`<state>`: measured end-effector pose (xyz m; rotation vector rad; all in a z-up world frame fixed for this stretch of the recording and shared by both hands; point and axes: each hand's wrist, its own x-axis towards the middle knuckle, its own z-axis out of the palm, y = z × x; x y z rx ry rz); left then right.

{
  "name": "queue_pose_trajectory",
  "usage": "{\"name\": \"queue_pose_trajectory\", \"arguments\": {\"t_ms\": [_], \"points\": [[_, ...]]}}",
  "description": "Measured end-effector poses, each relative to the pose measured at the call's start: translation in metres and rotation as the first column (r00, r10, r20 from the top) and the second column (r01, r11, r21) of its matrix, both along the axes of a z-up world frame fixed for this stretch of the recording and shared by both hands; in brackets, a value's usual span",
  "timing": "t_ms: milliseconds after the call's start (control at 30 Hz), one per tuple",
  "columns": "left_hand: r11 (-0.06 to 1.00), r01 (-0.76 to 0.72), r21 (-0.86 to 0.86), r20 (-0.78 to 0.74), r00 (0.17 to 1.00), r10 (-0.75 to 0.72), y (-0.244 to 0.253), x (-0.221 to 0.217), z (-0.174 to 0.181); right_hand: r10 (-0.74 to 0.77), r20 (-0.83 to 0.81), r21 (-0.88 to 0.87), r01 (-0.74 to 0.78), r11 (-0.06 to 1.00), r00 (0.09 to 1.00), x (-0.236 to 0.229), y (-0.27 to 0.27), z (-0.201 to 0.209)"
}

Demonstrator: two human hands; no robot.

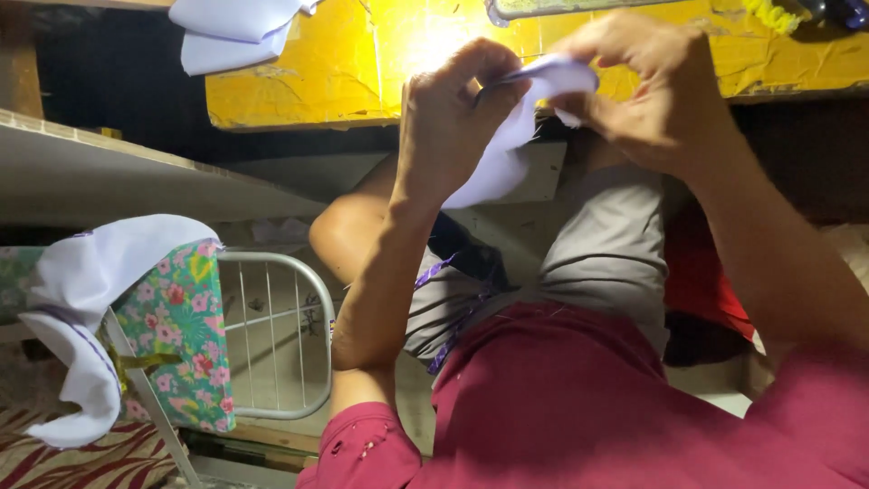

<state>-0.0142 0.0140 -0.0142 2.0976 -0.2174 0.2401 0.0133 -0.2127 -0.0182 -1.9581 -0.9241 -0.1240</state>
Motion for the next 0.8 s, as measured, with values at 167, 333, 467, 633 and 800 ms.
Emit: {"name": "queue_pose_trajectory", "arguments": {"t_ms": [167,333,467,633,800], "points": [[0.985,0.037,0.166,0.003,0.999,-0.038,0.008,-0.004,-0.005,-0.043,-0.089,0.004,0.044,0.999,0.995,0.005,-0.006,-0.001],[0.968,0.206,0.142,-0.067,0.978,-0.199,-0.001,0.002,-0.004,-0.062,-0.134,-0.073,0.053,0.996,0.989,0.014,-0.001,-0.002],[0.995,0.096,0.033,0.029,0.995,-0.097,0.001,0.009,-0.022,-0.141,-0.26,-0.121,0.112,0.986,0.955,0.026,-0.008,-0.015],[0.984,0.178,-0.026,-0.019,0.984,-0.179,0.005,0.013,-0.026,-0.104,-0.301,0.003,0.11,0.994,0.948,0.028,-0.013,-0.028],[0.991,0.131,0.04,-0.048,0.99,-0.129,-0.009,0.025,-0.026,-0.117,-0.212,-0.089,0.1,0.991,0.97,0.035,-0.012,-0.038]]}}
